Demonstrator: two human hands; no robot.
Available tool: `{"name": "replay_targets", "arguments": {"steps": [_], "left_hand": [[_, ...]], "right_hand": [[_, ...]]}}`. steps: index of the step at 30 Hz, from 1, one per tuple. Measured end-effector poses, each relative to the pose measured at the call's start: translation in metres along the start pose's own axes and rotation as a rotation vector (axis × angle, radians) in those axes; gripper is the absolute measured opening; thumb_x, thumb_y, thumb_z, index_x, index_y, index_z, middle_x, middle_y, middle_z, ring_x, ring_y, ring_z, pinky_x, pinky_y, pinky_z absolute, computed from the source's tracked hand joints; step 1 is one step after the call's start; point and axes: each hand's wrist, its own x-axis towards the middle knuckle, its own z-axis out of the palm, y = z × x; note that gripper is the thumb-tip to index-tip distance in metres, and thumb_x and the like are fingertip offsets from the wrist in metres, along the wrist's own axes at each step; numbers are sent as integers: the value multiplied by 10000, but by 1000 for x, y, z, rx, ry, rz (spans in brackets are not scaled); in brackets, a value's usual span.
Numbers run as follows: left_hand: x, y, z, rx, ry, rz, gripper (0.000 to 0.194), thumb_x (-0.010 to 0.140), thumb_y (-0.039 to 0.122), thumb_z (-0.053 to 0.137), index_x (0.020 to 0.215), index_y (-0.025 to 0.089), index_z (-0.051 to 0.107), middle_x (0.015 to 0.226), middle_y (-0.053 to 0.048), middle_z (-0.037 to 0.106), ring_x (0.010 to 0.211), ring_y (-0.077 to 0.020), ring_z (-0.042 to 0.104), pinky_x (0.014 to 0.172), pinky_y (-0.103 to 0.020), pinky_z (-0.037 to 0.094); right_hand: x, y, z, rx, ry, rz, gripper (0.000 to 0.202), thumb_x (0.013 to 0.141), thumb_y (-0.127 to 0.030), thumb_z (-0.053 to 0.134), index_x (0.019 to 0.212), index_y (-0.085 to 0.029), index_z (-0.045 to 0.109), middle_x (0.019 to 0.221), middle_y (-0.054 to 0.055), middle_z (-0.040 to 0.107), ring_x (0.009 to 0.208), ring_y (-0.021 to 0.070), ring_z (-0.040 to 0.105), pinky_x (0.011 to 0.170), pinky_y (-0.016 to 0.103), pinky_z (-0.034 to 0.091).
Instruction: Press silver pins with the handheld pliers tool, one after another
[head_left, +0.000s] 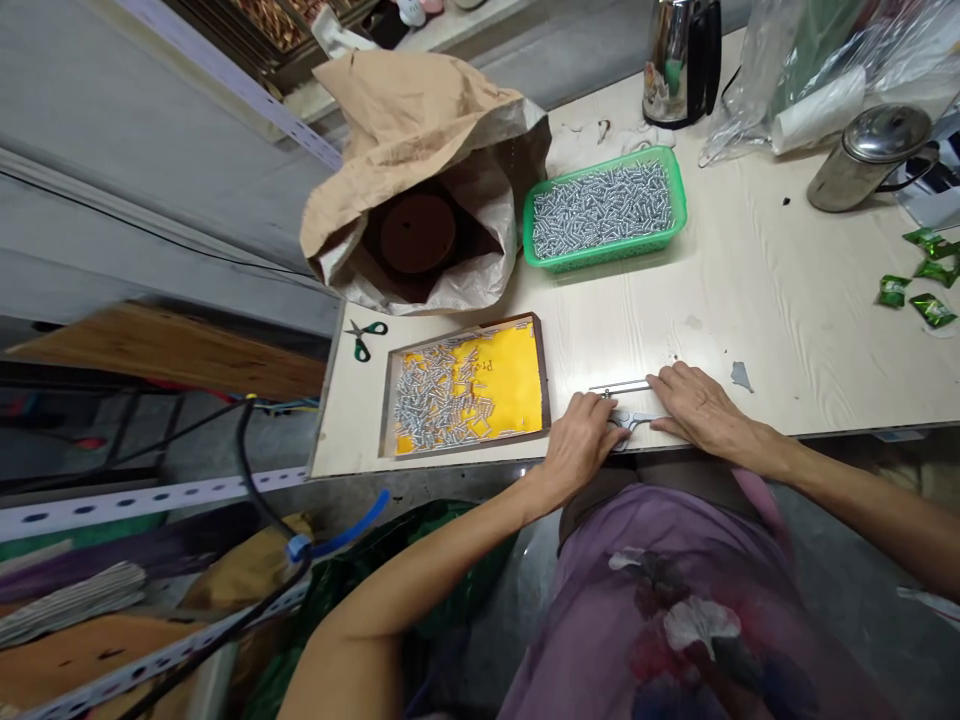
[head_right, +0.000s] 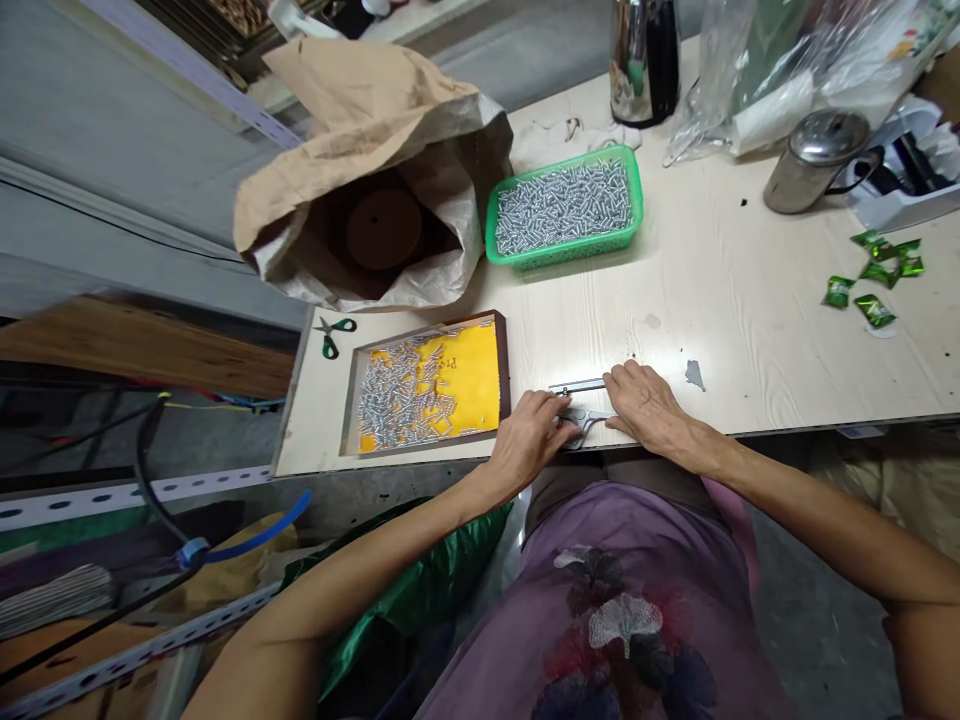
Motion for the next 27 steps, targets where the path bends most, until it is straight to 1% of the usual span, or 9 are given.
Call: {"name": "replay_targets", "arguments": {"steps": [2,4,8,11,14,19,21,23,27], "left_hand": [[13,3,9,68,-6,193,404,880,330,638,1229,162,521,1257,-156,589,1147,-286,553,946,-443,499],[28,2,17,107,-50,288,524,871,323,648,1315,144,436,1322,-173,543,1169,-296,533,980,-459,478],[47,0,18,168,-164,336,657,847,301,665,1387,119,338,1248,-159,562,1090,-293,550,938,-452,484],[53,2,13,187,-205,346,687,829,333,687,1379,104,345,1211,-158,561,1078,-296,539,922,-445,482],[54,7,7,203,-238,335,589,845,359,675,1315,112,421,1179,-148,568,1072,-289,533,895,-426,485],[49,15,5,264,-281,287,333,918,321,587,1188,136,526,1112,-120,596,1048,-266,537,834,-389,481],[47,17,6,262,-294,273,252,934,300,563,1133,147,556,1079,-108,606,1039,-259,536,822,-383,475],[47,18,7,245,-309,261,184,945,290,545,1065,156,584,1043,-100,613,1028,-256,535,811,-378,471],[48,18,8,232,-332,251,151,943,293,552,989,161,610,981,-94,623,1021,-254,543,793,-361,482]], "right_hand": [[-1,0,2,-4,-14,14,318,874,-275,593,1127,-86,560,1014,159,601,932,288,510,795,383,419],[-4,2,4,4,-16,21,393,860,-295,616,1177,-75,539,1038,162,602,966,297,519,828,396,434],[-13,7,7,-7,24,58,607,845,-358,636,1352,-104,421,1180,177,579,1064,316,515,853,414,451],[-17,6,5,-75,-4,115,600,859,-397,614,1343,-93,432,1111,176,602,1006,315,522,795,406,450],[-14,-1,-1,-137,-21,121,473,879,-337,587,1270,-87,492,1038,164,614,963,297,514,781,384,422],[-9,-10,-4,-152,-35,99,142,877,-159,550,1003,-127,605,917,120,611,861,246,498,718,340,362],[-11,-13,-1,-145,-18,99,120,878,-104,523,939,-134,621,879,104,611,822,230,494,707,332,349],[-13,-15,5,-132,3,103,156,890,-75,494,886,-147,632,831,86,608,784,217,491,693,325,338],[-17,-18,13,-118,27,125,197,917,-85,480,846,-165,645,775,69,602,771,210,501,696,317,341]]}}
